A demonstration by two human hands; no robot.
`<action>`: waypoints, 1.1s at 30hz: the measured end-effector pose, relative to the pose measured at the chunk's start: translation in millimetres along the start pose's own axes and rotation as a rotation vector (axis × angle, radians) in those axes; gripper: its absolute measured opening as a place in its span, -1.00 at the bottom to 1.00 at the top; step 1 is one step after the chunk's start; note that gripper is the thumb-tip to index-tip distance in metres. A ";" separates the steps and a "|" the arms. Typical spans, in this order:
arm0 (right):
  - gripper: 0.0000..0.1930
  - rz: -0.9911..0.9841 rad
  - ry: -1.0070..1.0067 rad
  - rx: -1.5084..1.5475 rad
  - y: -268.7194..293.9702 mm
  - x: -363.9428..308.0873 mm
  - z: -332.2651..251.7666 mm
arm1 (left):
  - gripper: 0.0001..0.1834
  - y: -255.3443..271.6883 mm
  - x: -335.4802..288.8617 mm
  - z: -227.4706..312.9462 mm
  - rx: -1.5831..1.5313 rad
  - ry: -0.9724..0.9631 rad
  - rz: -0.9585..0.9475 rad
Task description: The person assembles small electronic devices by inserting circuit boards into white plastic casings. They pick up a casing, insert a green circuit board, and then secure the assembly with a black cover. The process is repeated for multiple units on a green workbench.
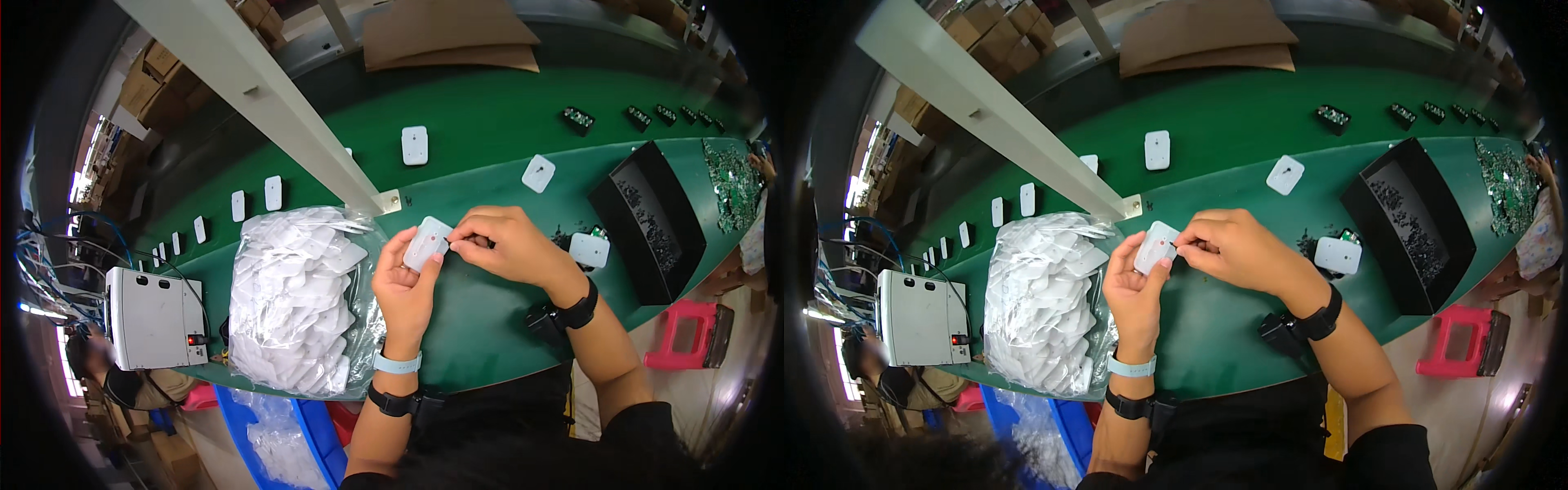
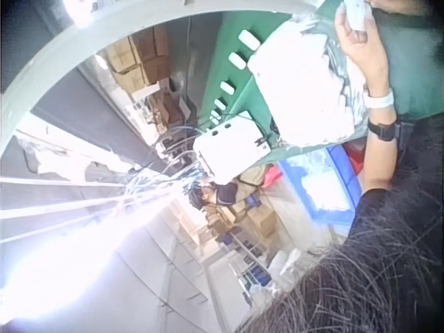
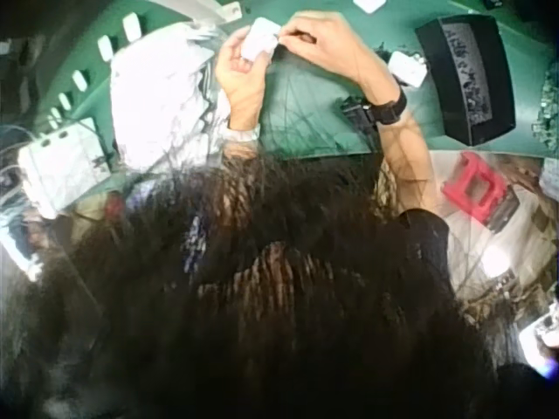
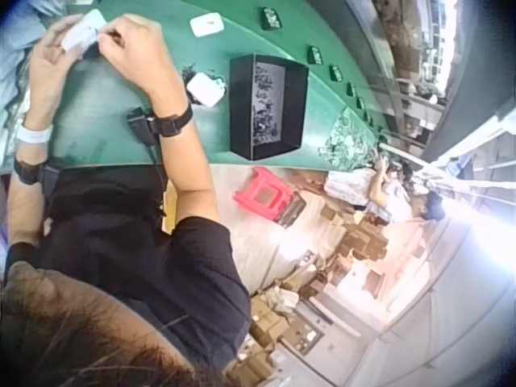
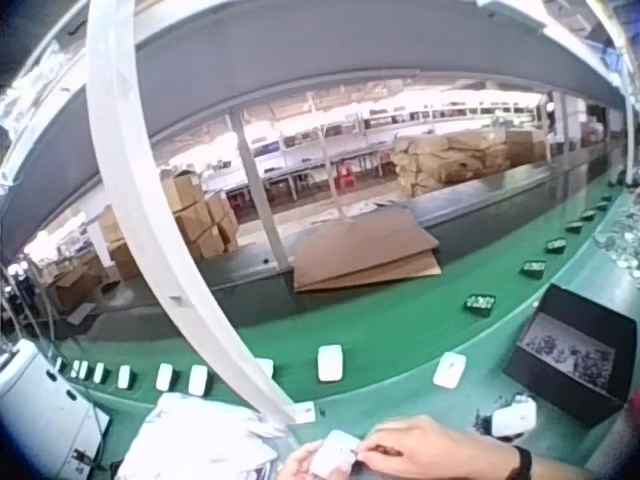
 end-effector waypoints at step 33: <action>-0.87 -0.092 0.275 -0.583 -28.3 -15.5 -24.2 | -0.45 -12.7 -6.5 -6.8 0.065 0.171 -0.047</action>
Point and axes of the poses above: each hand's wrist, its own x-axis towards the middle knuckle, its own y-axis out of the back of the hand, z = x × y, the point moved 10 cm from there along x, towards the middle knuckle, and after that the axes turned 9 degrees about -z, right-handed, at the moved point
